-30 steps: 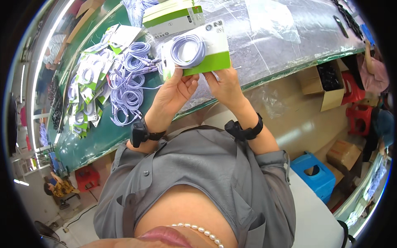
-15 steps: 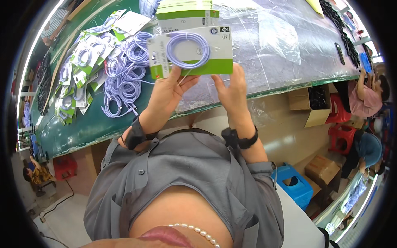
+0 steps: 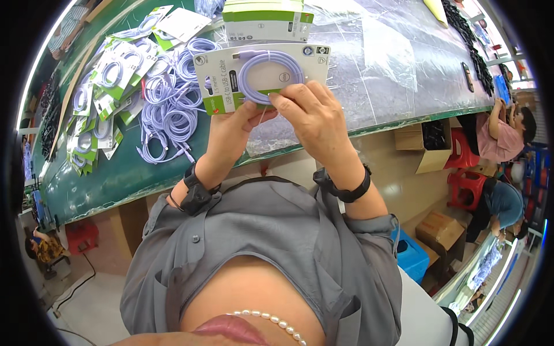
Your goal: The person picks up a cardboard backing and a coiled cable, aligns them, and threads a plastic tie through the backing and around the cable. They pull the tie tight to secure the cable, turn the assembly over to check the back, and then set it aside.
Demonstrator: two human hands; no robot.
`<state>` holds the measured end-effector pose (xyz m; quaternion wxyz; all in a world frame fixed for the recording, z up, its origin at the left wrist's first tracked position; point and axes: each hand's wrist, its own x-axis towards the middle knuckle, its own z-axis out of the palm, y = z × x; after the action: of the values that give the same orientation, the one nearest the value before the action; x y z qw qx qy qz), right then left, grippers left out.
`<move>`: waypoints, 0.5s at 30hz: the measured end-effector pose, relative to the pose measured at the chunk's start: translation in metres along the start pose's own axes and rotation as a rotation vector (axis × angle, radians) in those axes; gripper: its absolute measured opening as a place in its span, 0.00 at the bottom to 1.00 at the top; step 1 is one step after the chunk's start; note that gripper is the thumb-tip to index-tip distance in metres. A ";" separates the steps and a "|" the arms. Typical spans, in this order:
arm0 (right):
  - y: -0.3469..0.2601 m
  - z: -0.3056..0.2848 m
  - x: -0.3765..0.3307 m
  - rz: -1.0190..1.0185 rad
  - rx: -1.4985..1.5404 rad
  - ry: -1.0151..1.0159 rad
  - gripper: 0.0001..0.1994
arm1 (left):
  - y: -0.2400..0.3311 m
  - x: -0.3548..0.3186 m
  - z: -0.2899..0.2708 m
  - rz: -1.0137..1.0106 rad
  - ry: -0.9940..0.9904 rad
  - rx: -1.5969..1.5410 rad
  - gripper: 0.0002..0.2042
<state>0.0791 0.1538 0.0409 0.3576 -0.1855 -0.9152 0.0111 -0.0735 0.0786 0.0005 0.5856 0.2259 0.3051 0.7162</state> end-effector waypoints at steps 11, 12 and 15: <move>-0.002 0.022 -0.003 -0.127 -0.047 0.141 0.12 | -0.004 0.002 -0.010 -0.087 0.008 -0.147 0.11; 0.000 0.024 -0.005 -0.130 -0.047 0.142 0.12 | -0.003 0.002 -0.007 -0.085 0.007 -0.147 0.11; 0.003 0.029 -0.009 -0.092 0.082 0.203 0.10 | -0.001 0.002 -0.002 0.052 0.039 -0.035 0.10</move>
<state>0.0670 0.1568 0.0134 0.4557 -0.1284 -0.8807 0.0134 -0.0746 0.0799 -0.0017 0.5646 0.2093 0.2980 0.7407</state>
